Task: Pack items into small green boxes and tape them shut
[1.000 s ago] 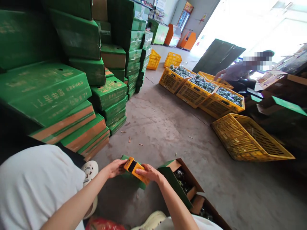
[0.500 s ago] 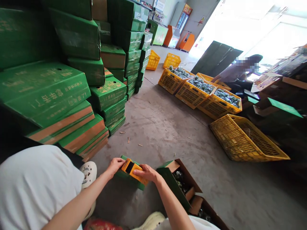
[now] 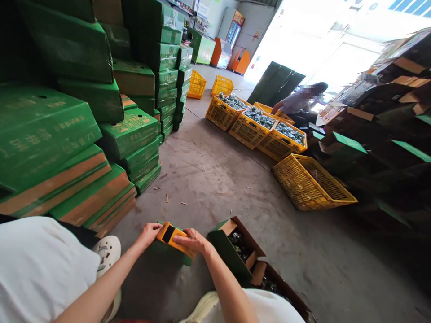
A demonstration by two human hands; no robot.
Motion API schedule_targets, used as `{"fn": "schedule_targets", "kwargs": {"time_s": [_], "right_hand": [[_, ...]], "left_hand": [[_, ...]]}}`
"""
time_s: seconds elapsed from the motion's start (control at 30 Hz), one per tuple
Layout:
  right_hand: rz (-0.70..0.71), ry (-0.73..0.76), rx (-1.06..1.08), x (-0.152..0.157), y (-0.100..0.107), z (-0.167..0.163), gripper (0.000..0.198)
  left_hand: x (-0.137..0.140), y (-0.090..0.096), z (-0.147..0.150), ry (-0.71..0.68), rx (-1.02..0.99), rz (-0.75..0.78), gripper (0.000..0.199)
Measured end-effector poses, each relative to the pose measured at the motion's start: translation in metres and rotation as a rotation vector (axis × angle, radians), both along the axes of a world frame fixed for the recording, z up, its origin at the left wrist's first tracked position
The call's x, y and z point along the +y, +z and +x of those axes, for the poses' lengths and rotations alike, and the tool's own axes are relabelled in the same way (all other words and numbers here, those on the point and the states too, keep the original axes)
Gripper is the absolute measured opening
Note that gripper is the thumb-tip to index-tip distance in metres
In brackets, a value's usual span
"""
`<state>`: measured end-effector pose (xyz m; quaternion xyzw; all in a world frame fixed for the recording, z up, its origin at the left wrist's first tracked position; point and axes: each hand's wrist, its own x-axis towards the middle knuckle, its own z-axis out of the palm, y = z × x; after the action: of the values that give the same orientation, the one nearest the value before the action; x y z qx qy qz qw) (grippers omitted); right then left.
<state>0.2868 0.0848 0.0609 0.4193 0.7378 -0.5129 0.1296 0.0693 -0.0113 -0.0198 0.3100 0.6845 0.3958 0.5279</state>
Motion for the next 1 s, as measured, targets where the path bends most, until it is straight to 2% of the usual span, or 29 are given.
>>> {"fn": "schedule_targets", "kwargs": {"time_s": [0.2,0.43,0.53,0.77,0.87,1.0], "right_hand": [[-0.004,0.005,0.007,0.002,-0.001,0.002,0.060],[-0.073,-0.086,-0.019,0.008,0.002,-0.001,0.068],[-0.072,-0.069,-0.023,0.012,0.006,0.003,0.065],[0.005,-0.002,-0.068,0.016,0.008,0.017,0.062],[0.047,0.030,-0.068,0.010,0.003,0.010,0.060],[0.095,0.046,-0.091,0.005,-0.007,0.004,0.062]], "left_hand": [[-0.003,-0.001,0.002,0.014,-0.027,0.070,0.053],[0.000,-0.007,0.007,0.112,0.069,0.130,0.041],[0.001,-0.009,-0.007,0.185,0.111,0.130,0.037],[-0.015,-0.015,-0.064,0.457,0.325,0.070,0.037],[-0.026,-0.023,-0.065,0.496,0.417,0.033,0.033],[-0.032,-0.033,-0.055,0.500,0.415,-0.004,0.034]]}}
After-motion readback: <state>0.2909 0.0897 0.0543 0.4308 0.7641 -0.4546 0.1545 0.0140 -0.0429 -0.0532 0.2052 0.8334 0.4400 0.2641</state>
